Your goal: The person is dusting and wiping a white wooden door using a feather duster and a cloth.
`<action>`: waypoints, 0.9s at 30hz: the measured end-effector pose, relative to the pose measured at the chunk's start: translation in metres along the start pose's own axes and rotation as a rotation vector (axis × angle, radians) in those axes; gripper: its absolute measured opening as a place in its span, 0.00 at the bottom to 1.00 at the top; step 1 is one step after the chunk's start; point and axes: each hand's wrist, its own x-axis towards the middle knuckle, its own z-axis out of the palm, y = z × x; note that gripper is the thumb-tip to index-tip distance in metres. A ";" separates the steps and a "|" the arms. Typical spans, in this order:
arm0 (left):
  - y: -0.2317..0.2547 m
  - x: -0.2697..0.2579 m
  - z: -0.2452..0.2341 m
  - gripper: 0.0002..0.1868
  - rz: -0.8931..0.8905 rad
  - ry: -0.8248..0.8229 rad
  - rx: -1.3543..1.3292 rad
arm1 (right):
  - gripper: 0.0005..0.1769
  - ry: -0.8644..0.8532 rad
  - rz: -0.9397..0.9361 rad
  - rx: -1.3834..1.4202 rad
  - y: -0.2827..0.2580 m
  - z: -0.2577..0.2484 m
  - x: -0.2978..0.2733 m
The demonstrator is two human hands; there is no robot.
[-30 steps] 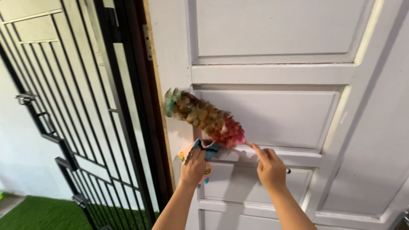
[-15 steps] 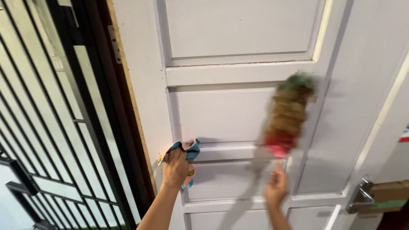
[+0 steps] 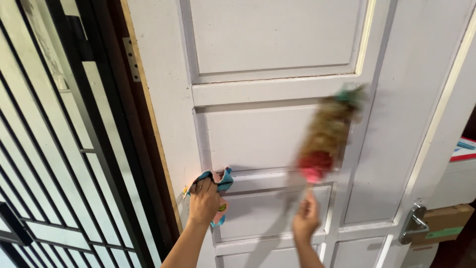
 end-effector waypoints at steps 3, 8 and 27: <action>0.000 0.000 0.001 0.18 0.008 0.038 -0.022 | 0.20 -0.261 -0.270 -0.005 -0.026 0.012 -0.036; -0.006 -0.002 0.009 0.12 0.001 -0.009 -0.034 | 0.19 -0.258 -0.470 -0.077 -0.023 -0.004 -0.013; -0.004 -0.001 0.006 0.07 0.011 0.029 -0.063 | 0.28 -0.340 -0.617 -0.027 -0.172 -0.006 -0.003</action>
